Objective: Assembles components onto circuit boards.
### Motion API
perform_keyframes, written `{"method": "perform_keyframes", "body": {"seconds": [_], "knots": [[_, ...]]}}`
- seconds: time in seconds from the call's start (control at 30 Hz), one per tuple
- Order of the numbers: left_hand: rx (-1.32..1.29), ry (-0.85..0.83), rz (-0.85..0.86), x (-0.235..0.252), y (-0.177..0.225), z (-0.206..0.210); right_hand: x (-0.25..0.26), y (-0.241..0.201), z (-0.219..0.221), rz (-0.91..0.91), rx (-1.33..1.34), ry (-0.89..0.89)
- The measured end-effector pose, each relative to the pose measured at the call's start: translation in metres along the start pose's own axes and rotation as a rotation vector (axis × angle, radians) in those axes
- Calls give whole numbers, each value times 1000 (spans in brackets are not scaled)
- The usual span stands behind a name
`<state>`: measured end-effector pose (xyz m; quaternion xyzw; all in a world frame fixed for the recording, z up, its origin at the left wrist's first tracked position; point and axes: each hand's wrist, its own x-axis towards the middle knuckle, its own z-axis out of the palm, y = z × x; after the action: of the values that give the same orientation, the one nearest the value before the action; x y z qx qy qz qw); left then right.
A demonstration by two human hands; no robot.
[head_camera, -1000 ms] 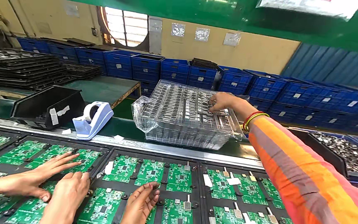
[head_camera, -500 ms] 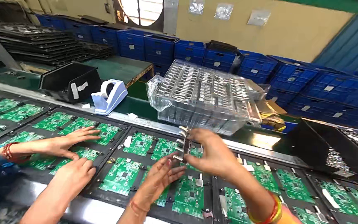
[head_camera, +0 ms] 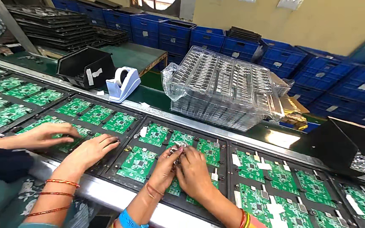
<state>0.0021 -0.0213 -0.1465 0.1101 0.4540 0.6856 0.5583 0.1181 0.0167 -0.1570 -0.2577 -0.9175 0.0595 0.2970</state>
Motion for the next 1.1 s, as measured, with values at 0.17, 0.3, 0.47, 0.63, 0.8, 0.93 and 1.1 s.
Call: {"method": "perform_keyframes", "body": {"seconds": [0.17, 0.3, 0.47, 0.63, 0.8, 0.93, 1.1], "knots": [[-36, 90, -20, 5, 0, -4, 1, 3, -2, -67, 215, 179], [-106, -95, -135, -4, 11, -6, 11, 11, -22, 209, 548, 143], [-108, -309, -225, -8, 14, -9, 20, 23, -41, 442, 1245, -89], [-96, -85, -156, -7, 16, -5, 18, 43, -53, 452, 834, 17], [25, 22, -82, -7, 15, -5, -20, 45, -34, 349, 365, -167], [78, 78, -54, -7, 11, -6, -29, 44, -22, 211, 195, -211], [158, 43, -50, -38, 36, 16, -32, 47, -14, 140, 123, -184]]}}
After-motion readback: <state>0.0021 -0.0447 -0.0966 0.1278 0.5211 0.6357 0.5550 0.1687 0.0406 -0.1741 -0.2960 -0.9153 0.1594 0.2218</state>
